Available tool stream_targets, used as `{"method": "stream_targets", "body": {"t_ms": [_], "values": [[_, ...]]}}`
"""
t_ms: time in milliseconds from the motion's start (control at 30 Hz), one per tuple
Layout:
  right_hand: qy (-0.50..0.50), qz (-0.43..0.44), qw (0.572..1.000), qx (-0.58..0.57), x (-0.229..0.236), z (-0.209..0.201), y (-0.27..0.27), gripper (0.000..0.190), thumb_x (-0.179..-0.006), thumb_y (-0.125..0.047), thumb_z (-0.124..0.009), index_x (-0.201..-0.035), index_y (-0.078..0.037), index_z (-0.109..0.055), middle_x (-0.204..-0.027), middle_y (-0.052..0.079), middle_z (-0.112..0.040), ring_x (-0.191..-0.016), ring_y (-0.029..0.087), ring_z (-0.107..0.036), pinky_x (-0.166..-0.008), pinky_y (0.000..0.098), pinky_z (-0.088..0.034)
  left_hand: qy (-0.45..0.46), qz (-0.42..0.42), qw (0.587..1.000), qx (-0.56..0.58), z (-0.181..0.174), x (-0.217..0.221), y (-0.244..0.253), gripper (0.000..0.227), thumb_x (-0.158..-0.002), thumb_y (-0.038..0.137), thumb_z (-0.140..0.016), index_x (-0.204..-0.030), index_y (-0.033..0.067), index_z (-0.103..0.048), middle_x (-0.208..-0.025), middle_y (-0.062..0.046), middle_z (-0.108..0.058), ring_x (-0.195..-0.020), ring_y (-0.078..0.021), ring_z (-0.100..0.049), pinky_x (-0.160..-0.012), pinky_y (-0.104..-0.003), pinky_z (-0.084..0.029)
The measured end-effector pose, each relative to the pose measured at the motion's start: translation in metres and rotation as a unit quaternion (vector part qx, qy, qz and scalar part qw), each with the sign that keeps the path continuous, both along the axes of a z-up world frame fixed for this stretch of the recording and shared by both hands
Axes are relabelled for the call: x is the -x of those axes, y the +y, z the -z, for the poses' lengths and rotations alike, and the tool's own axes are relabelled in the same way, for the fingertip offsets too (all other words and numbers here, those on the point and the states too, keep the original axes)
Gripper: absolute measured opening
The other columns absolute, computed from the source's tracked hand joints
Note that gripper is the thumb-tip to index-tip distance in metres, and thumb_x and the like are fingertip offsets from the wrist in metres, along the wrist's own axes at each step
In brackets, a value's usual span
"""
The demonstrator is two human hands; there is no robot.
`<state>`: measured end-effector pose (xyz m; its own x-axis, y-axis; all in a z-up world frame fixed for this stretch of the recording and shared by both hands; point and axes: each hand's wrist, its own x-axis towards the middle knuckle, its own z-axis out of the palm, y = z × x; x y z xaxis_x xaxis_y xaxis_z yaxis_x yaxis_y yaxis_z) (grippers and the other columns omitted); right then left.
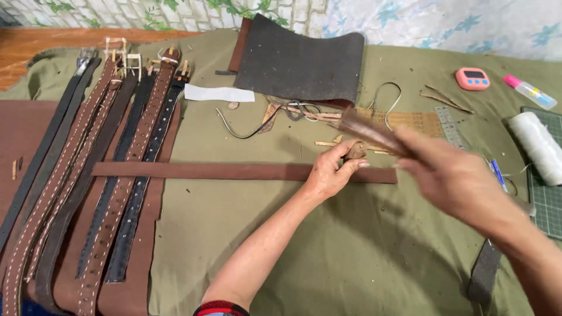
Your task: Punching holes in a leather strap using an awl and a mallet, followed by measuring and cutting thread.
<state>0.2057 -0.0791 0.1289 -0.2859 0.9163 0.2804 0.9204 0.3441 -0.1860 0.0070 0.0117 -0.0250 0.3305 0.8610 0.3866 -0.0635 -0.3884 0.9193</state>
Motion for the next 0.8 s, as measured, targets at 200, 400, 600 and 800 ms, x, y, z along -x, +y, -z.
{"method": "stream_targets", "body": {"t_ms": [200,400,600,800], "values": [[0.324,0.214,0.918,-0.084,-0.051,-0.009,-0.027,0.012,-0.132,-0.014,-0.056,-0.142,-0.008,-0.056,-0.112,0.004,-0.048,-0.099,0.014,-0.046,-0.091,0.0328,-0.038,-0.001,0.034,0.998,0.061,-0.013,0.009,-0.009,0.039,-0.096,0.023,-0.07,-0.132,0.0091,-0.064,-0.094,0.007,-0.054,-0.094,-0.0094,-0.05,-0.095,-0.025,-0.046],[0.058,0.053,0.993,0.087,0.01,0.024,-0.002,0.073,-0.093,-0.025,-0.065,-0.16,-0.022,-0.038,-0.139,0.016,-0.064,-0.112,0.038,-0.067,-0.084,0.0469,-0.055,0.016,0.015,0.999,0.026,-0.003,0.008,-0.009,0.027,-0.092,0.024,-0.072,-0.115,0.0115,-0.063,-0.091,0.009,-0.059,-0.083,-0.0097,-0.05,-0.082,-0.027,-0.048],[0.133,0.17,0.976,-0.01,-0.044,0.08,0.009,0.066,-0.1,-0.017,-0.066,-0.162,-0.012,-0.045,-0.133,0.015,-0.067,-0.114,0.04,-0.064,-0.093,0.0455,-0.047,0.035,0.028,0.997,0.069,-0.013,0.013,-0.006,0.04,-0.093,0.029,-0.072,-0.13,0.0146,-0.065,-0.102,0.007,-0.063,-0.098,-0.0087,-0.055,-0.097,-0.026,-0.046],[0.056,0.263,0.958,0.1,-0.052,0.152,0.0,0.051,-0.102,-0.015,-0.065,-0.148,-0.006,-0.046,-0.11,0.034,-0.066,-0.084,0.056,-0.065,-0.071,0.0671,-0.054,0.058,0.032,0.996,0.052,-0.009,0.011,-0.006,0.042,-0.095,0.037,-0.067,-0.132,0.018,-0.062,-0.11,0.006,-0.068,-0.103,-0.0123,-0.061,-0.094,-0.033,-0.051]]}}
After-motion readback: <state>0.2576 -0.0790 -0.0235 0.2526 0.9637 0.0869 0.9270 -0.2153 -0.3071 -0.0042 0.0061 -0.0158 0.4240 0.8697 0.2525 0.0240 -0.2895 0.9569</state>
